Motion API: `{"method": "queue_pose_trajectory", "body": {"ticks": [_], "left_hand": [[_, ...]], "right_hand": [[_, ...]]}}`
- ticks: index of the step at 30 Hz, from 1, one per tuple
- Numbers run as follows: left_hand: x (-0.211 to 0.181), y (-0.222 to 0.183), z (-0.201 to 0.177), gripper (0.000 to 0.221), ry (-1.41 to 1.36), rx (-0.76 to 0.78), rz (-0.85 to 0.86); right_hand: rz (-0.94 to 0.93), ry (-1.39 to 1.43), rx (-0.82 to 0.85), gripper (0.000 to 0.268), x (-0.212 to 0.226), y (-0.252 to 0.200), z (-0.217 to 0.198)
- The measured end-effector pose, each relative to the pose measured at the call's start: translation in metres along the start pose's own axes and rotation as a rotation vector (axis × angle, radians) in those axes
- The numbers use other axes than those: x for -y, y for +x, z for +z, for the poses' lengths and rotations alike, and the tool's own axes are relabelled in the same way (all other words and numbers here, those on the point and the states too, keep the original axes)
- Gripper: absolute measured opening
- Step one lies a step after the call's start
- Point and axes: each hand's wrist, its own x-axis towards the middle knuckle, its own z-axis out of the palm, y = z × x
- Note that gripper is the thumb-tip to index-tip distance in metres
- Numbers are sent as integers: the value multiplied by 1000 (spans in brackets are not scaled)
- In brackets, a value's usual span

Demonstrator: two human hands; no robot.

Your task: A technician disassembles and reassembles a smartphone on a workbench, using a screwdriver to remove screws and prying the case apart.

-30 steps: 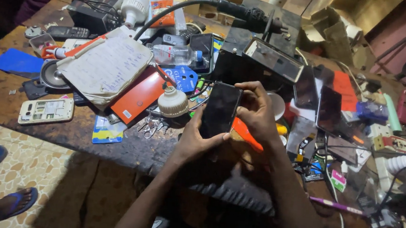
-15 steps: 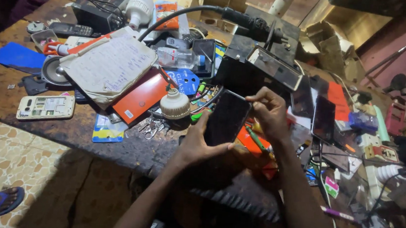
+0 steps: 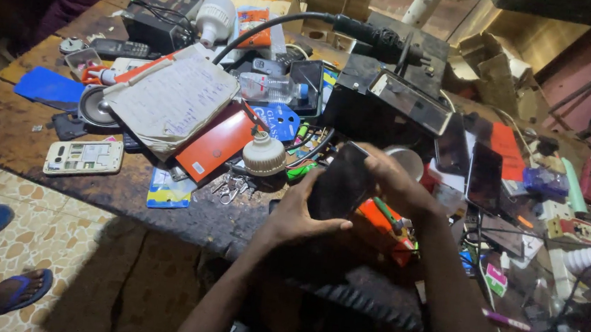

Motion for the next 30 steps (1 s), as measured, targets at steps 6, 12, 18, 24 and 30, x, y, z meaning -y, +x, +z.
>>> {"method": "queue_pose_trajectory", "body": {"ticks": [6,12,18,24,30], "left_hand": [[30,0,-3,53,-198,36,-113],[35,2,-5,52,-938,-176,-218],[84,16,12,30,-1061,-167,-251],[10,23,6,35,-903,-322,-202],[62,45,15,45,-706,-522,-355]], "right_hand": [[46,419,-78,45,-21,2,6],[-22,668,-247,50,-32,4,0],[-291,530,-382,67,20,-17,96],[-405,-27,-326,62,-39,-5,54],[-334,-101,-104,45,-22,-32,49]]}}
